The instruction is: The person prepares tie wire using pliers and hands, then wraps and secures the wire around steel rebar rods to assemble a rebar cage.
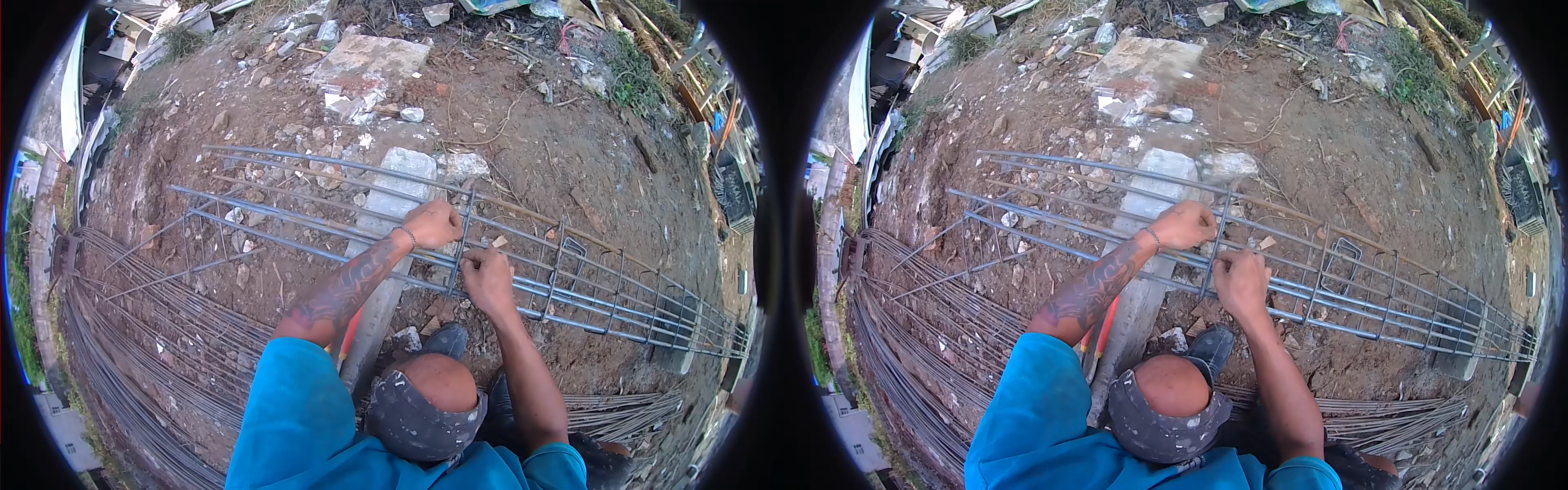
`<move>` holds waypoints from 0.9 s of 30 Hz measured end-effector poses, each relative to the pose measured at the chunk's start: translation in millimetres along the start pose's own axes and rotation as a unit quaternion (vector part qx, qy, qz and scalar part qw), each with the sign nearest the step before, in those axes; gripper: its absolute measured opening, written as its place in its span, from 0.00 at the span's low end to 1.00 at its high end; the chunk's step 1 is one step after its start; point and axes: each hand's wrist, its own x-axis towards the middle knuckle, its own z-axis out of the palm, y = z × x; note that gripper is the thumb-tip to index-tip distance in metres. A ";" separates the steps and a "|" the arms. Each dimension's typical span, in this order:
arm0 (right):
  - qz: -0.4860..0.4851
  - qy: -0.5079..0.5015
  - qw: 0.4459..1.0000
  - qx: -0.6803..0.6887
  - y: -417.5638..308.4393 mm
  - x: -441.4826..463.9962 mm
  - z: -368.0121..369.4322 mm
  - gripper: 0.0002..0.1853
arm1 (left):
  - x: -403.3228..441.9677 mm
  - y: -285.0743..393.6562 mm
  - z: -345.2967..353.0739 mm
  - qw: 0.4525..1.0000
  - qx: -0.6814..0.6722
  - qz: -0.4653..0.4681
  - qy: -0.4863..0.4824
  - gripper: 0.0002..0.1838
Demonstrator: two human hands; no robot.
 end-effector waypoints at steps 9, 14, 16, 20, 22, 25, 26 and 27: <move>0.016 0.093 0.996 -0.012 0.0 4.5 21.0 0.09 | -22.3 6.7 -1.2 0.990 0.007 0.079 0.113 0.11; -0.007 0.084 0.996 -0.034 -2.4 11.0 19.6 0.08 | -25.3 3.9 2.0 0.984 -0.001 0.105 0.141 0.10; -0.019 0.091 0.994 -0.060 -7.5 10.7 16.2 0.08 | -25.9 2.3 3.3 0.981 0.002 0.120 0.152 0.09; 0.001 0.106 0.993 -0.043 -25.7 11.4 -16.1 0.09 | -23.9 -5.8 10.4 0.967 0.011 0.169 0.188 0.09; -0.025 0.171 0.984 -0.042 -19.0 16.6 -14.3 0.10 | -27.3 -4.0 10.0 0.969 0.010 0.160 0.188 0.09; -0.125 0.132 0.979 -0.094 -6.0 27.1 -4.4 0.11 | -24.9 1.8 3.8 0.973 0.013 0.151 0.172 0.09; -0.090 0.104 0.986 -0.090 -6.1 27.2 -2.8 0.12 | -27.7 1.6 4.9 0.978 0.012 0.135 0.159 0.09; -0.055 0.076 0.992 -0.084 -8.8 28.9 -1.4 0.12 | -29.4 2.5 2.1 0.978 0.012 0.133 0.159 0.09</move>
